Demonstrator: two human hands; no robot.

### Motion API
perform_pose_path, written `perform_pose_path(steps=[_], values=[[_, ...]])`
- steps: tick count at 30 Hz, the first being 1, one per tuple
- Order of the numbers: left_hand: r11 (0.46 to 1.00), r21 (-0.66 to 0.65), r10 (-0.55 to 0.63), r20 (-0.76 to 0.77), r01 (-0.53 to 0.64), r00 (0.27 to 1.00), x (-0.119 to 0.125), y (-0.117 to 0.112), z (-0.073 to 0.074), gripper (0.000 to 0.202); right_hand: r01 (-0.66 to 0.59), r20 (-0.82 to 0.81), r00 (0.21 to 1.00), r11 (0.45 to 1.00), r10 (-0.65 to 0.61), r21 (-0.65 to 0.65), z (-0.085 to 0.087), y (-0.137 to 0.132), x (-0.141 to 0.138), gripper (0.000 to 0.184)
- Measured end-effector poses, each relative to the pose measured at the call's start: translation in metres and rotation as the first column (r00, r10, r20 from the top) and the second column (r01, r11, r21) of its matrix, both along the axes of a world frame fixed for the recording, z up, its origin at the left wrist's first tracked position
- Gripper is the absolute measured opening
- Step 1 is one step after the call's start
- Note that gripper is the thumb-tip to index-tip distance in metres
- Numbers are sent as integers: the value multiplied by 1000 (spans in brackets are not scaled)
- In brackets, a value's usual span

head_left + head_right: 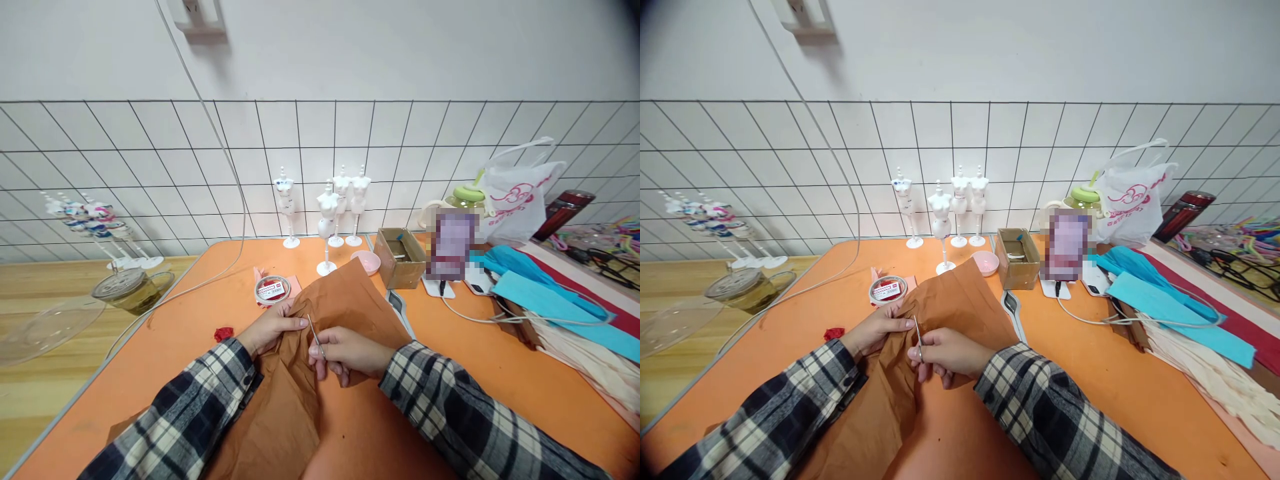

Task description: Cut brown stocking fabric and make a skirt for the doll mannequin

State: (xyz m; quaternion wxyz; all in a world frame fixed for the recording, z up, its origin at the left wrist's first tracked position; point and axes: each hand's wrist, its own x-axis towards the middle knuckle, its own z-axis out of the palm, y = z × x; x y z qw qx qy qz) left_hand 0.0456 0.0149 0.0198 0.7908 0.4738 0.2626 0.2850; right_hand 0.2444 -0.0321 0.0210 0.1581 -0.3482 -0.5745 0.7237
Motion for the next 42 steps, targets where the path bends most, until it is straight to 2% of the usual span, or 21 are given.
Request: perform_pose_path(steps=[15, 22, 29, 38, 42], values=[[999, 14, 37, -4, -37, 999, 0, 2, -3, 42, 38, 55, 998, 998, -41, 51, 2, -1, -3, 19], [999, 51, -8, -27, 9, 1000, 0, 1, -4, 44, 30, 21, 999, 1000, -29, -2, 4, 0, -3, 24], [997, 72, 19, -31, -17, 999, -1, 3, -5, 44, 21, 104, 994, 996, -30, 82, 2, -2, -1, 21], [994, 105, -11, -46, 16, 999, -2, 5, -8, 45, 40, 81, 996, 999, -39, -12, 6, -4, -1, 26], [996, 90, 7, -44, -3, 999, -1, 4, -6, 45, 31, 151, 988, 999, -35, 30, 9, -5, -2, 21]])
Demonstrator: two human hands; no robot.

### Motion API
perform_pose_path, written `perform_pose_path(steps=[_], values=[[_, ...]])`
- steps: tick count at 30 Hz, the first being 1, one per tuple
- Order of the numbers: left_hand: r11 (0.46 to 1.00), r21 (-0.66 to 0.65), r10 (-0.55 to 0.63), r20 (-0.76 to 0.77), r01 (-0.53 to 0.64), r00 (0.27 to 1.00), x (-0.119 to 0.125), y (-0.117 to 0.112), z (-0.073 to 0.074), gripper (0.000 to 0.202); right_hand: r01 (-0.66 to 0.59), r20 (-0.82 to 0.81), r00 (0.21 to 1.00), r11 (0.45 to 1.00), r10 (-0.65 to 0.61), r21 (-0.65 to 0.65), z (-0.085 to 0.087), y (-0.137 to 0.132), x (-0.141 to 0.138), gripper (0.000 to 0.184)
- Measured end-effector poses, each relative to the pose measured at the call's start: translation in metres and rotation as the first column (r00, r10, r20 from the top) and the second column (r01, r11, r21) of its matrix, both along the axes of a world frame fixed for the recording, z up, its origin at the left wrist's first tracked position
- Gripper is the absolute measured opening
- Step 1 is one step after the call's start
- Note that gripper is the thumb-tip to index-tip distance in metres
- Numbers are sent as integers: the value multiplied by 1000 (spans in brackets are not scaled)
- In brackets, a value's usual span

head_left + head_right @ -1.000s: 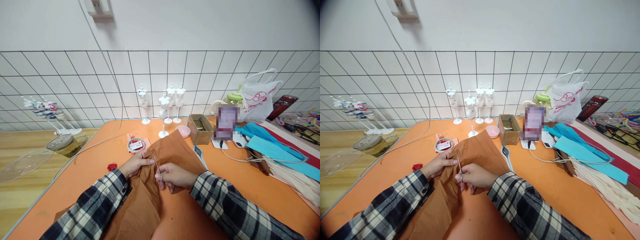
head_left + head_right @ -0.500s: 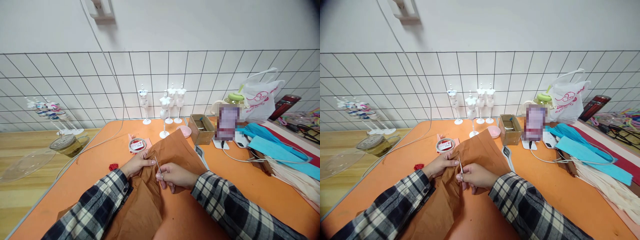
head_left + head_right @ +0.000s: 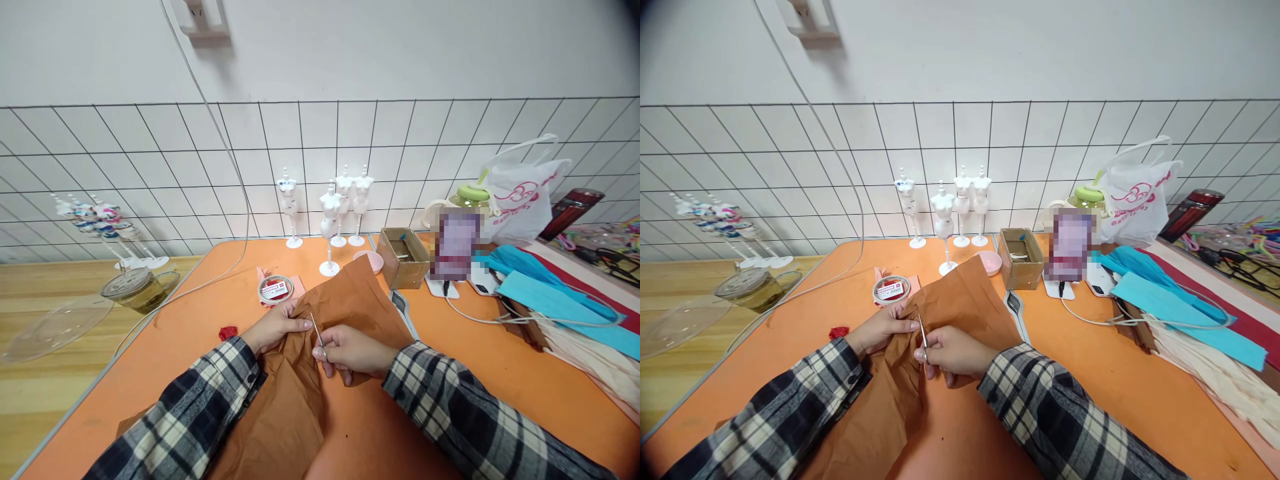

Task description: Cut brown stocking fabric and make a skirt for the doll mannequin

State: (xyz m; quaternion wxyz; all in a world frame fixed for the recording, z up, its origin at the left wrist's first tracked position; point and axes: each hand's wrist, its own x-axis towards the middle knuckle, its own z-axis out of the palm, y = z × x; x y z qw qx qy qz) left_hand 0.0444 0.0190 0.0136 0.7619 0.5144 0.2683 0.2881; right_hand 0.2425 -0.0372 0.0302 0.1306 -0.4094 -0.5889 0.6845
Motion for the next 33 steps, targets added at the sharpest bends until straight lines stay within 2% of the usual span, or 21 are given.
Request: perform_pose_path(steps=[3, 8, 17, 26, 33], values=[[1000, -3, 1, -11, -2, 1000, 0, 0, 0, 43, -13, -1, 1000, 1000, 13, 19, -1, 0, 0, 21], [1000, 6, -15, -29, 16, 999, -1, 1, -2, 41, -7, -64, 998, 999, 4, -54, -6, 1, 1, 28], [1000, -6, 3, -4, -3, 1000, 2, -2, 3, 46, -21, -16, 1000, 999, 22, 45, -11, 4, -2, 17], [999, 35, -34, -37, 35, 999, -1, 0, 1, 42, -29, -55, 998, 999, 30, 19, -10, 4, 0, 23], [997, 73, -38, -39, 41, 999, -1, 2, 2, 46, -32, 15, 999, 998, 31, 46, -10, 3, -1, 22]])
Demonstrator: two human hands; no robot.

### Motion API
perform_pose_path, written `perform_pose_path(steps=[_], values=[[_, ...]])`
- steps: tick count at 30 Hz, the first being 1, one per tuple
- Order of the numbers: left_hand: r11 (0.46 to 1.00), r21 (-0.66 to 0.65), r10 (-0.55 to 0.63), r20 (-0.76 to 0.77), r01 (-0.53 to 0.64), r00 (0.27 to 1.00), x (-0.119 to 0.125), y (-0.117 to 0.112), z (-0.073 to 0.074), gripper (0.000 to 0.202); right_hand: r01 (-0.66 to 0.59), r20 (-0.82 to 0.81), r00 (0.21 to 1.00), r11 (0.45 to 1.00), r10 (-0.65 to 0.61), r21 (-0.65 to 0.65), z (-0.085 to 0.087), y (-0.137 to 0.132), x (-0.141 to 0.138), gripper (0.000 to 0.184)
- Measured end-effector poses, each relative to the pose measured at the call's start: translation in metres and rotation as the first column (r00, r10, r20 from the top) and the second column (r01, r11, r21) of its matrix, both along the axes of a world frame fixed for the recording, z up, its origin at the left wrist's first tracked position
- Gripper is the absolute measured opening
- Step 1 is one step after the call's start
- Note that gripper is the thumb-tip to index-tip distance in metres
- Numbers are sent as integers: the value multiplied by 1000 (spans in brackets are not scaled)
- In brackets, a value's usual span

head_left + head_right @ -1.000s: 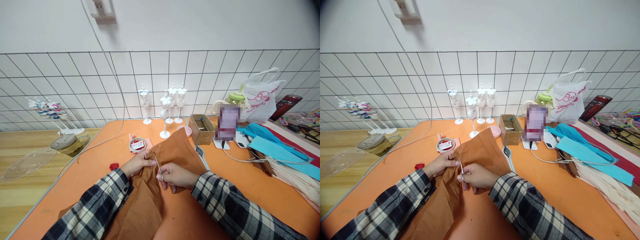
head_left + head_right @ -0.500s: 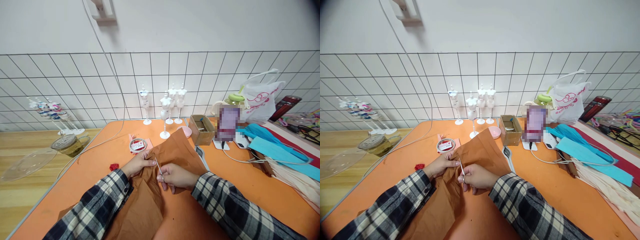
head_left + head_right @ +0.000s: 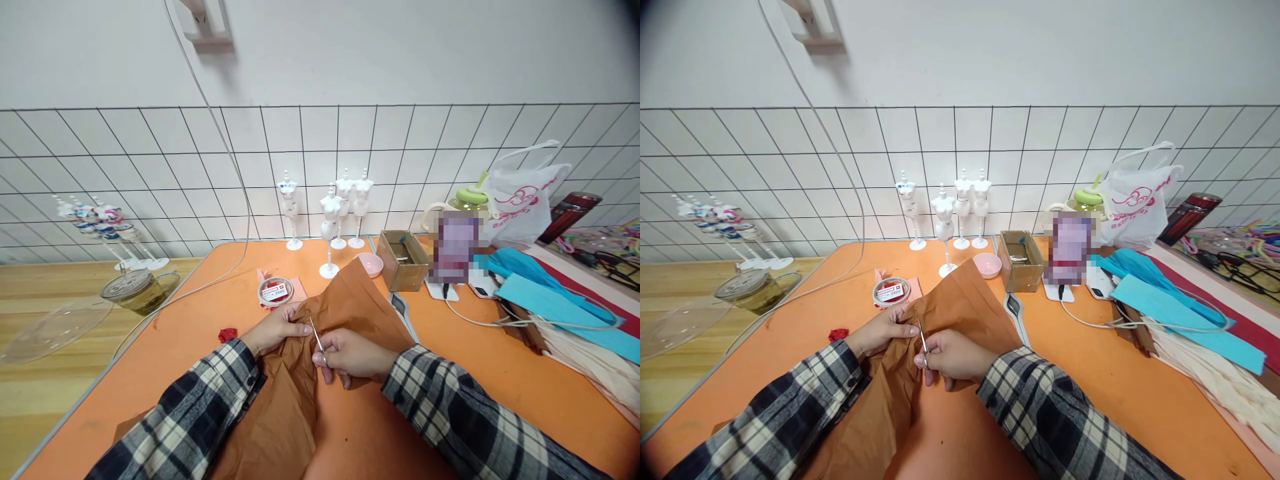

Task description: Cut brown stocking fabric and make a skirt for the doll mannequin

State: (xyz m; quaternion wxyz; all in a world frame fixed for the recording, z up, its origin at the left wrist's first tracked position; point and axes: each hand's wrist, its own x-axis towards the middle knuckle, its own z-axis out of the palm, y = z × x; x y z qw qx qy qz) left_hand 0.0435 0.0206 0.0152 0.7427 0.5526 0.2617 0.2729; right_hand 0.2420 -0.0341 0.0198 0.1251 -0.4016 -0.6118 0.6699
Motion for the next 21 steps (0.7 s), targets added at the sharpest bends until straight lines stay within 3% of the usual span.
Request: perform_pose_path(steps=[8, 14, 21], values=[[1000, -20, 3, 10, -3, 1000, 0, -1, 1, 43, -6, -40, 999, 1000, 6, 6, 3, 0, 1, 23], [994, -18, -105, -8, 105, 994, 1, -3, 5, 47, -3, -29, 1000, 999, 2, -49, 3, -1, 2, 26], [997, 3, -73, 29, 73, 997, 1, -2, 5, 50, -5, 33, 999, 999, 6, -32, 5, -1, 1, 21]])
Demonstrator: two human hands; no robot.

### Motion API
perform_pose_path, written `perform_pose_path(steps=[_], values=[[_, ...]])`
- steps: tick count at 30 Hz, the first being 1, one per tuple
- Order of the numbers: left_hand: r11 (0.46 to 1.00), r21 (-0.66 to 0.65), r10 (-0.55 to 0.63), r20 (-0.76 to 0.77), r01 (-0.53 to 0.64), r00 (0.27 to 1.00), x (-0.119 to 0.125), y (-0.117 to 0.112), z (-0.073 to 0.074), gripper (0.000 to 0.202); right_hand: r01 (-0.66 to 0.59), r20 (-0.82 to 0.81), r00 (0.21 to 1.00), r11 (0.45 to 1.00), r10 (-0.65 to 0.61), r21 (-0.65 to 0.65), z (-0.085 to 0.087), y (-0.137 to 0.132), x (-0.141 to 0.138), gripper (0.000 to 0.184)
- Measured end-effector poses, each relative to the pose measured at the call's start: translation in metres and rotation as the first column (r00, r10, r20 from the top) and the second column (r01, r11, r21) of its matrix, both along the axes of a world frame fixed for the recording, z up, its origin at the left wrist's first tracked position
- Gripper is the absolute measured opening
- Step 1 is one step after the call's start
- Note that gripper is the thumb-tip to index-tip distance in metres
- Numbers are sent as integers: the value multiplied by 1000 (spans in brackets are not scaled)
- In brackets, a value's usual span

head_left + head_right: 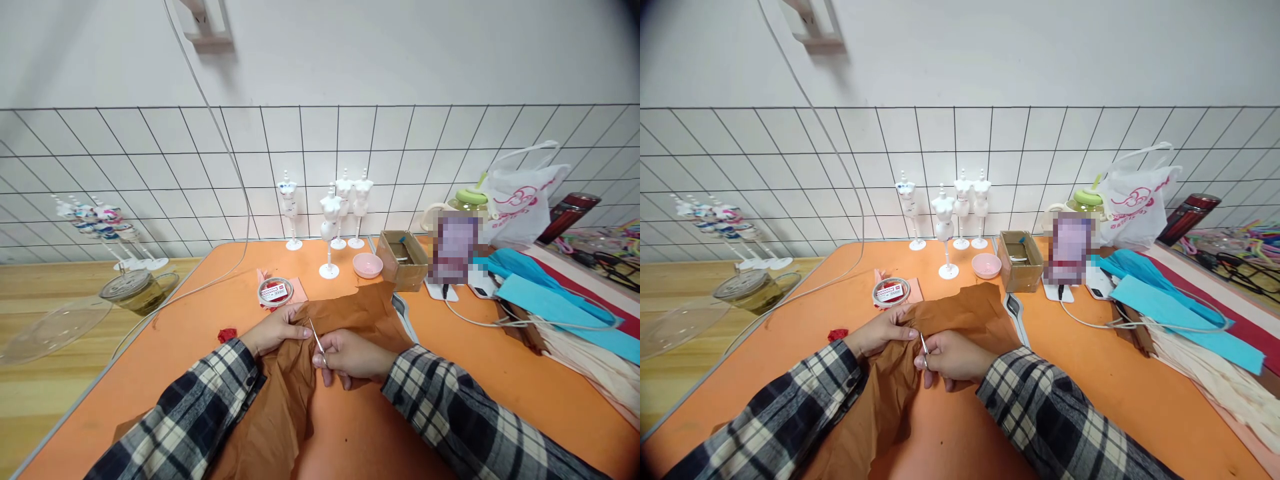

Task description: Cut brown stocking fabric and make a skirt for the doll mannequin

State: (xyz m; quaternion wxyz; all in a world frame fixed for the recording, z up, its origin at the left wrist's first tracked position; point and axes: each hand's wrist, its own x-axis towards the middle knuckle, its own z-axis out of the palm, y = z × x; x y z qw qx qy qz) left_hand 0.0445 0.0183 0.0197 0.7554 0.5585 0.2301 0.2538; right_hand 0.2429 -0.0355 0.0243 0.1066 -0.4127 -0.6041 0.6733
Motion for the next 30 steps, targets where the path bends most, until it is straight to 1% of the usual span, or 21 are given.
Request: perform_pose_path(steps=[4, 7, 10, 14, 16, 18, 22, 26, 30], values=[[1000, 4, 17, 12, -17, 1000, 0, 1, -1, 51, -6, -41, 999, 1000, 6, -4, 0, 0, 0, 23], [999, -20, 27, 17, -26, 1000, 0, 1, -1, 51, -10, -96, 995, 999, 6, -48, 1, 1, 1, 27], [999, -41, 28, 31, -27, 999, 1, 1, -1, 52, -9, -110, 994, 996, -2, -94, 2, 1, 1, 28], [991, -135, 13, 92, 0, 996, 0, -1, -3, 49, -5, -133, 991, 990, -15, -143, 5, 2, 2, 29], [985, -174, 33, 114, -13, 993, 0, -1, -5, 46, 0, -148, 989, 987, -24, -158, 7, 2, 2, 28], [982, -186, 58, 114, -36, 992, 0, -1, -7, 45, -11, -151, 988, 988, -12, -155, 9, 2, 3, 29], [981, -186, 81, 112, -59, 990, 1, 1, -8, 51, -19, -169, 986, 990, -6, -143, 11, 3, 4, 29], [980, -185, 98, 128, -73, 987, 2, 0, -4, 54, -8, -168, 986, 994, -10, -110, 7, 4, 4, 27], [981, -181, 88, 126, -65, 988, 1, -3, -1, 54, 4, -175, 984, 995, -22, -103, 5, 4, 3, 28]])
